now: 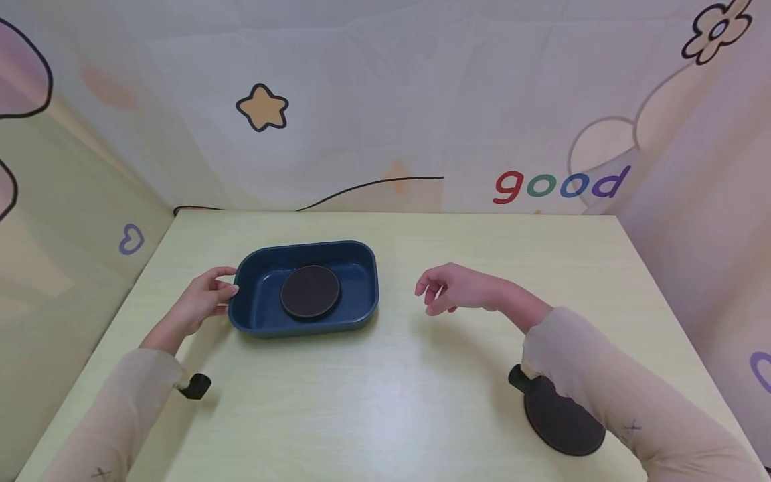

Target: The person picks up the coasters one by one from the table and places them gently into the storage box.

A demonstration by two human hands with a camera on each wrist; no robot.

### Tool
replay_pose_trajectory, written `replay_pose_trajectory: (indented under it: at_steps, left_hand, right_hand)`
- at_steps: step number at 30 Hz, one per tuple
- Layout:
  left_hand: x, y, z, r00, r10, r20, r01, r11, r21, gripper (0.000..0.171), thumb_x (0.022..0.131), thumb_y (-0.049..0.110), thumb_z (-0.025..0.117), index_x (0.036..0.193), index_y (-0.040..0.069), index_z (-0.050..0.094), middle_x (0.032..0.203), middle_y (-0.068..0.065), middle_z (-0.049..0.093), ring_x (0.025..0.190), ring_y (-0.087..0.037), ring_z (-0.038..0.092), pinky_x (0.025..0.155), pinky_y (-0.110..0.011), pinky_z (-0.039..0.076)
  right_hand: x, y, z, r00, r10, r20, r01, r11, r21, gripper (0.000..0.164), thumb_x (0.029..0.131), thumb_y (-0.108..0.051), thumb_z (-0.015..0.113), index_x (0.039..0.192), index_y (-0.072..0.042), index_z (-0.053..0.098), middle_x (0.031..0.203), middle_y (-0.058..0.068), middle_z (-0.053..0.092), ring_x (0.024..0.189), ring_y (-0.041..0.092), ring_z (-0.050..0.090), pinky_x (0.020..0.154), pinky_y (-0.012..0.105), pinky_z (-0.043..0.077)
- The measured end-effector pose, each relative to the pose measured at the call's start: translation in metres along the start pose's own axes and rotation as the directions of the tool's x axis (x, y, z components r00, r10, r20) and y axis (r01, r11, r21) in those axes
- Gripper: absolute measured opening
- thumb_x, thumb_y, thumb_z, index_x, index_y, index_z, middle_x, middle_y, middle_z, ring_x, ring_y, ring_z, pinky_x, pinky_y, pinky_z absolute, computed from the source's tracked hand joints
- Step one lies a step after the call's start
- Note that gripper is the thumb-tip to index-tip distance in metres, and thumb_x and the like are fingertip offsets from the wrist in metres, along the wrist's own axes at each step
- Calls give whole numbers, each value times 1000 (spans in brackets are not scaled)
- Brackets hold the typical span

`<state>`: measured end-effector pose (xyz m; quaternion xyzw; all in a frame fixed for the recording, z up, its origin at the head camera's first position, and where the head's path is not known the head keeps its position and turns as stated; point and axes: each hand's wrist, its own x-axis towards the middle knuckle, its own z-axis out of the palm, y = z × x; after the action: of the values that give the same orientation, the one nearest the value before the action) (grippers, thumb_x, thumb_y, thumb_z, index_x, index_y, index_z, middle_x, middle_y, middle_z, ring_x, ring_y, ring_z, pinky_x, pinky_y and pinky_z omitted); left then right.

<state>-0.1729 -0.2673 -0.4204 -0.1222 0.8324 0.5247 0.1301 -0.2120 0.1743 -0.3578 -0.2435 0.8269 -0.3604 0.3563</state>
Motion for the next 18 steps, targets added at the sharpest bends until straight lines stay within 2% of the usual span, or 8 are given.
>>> replay_pose_trajectory:
  at_steps: [10, 18]
  left_hand:
    - [1, 1, 0, 1000, -1, 5, 1, 1000, 3, 45, 92, 16, 45, 134, 7, 29, 97, -9, 46, 86, -23, 55, 66, -21, 48]
    - [0, 1, 1, 1000, -8, 4, 8, 1000, 0, 45, 92, 15, 45, 134, 6, 29, 99, -11, 46, 83, -21, 55, 65, -21, 48]
  right_hand:
    - [-35, 29, -12, 999, 49, 9, -48, 995, -87, 35, 78, -18, 66, 108, -7, 53, 97, 6, 53, 89, 21, 50, 75, 32, 45]
    - [-58, 54, -17, 996, 91, -1, -91, 992, -88, 42, 78, -18, 65, 114, -3, 49, 105, 13, 52, 91, 21, 48, 73, 32, 44]
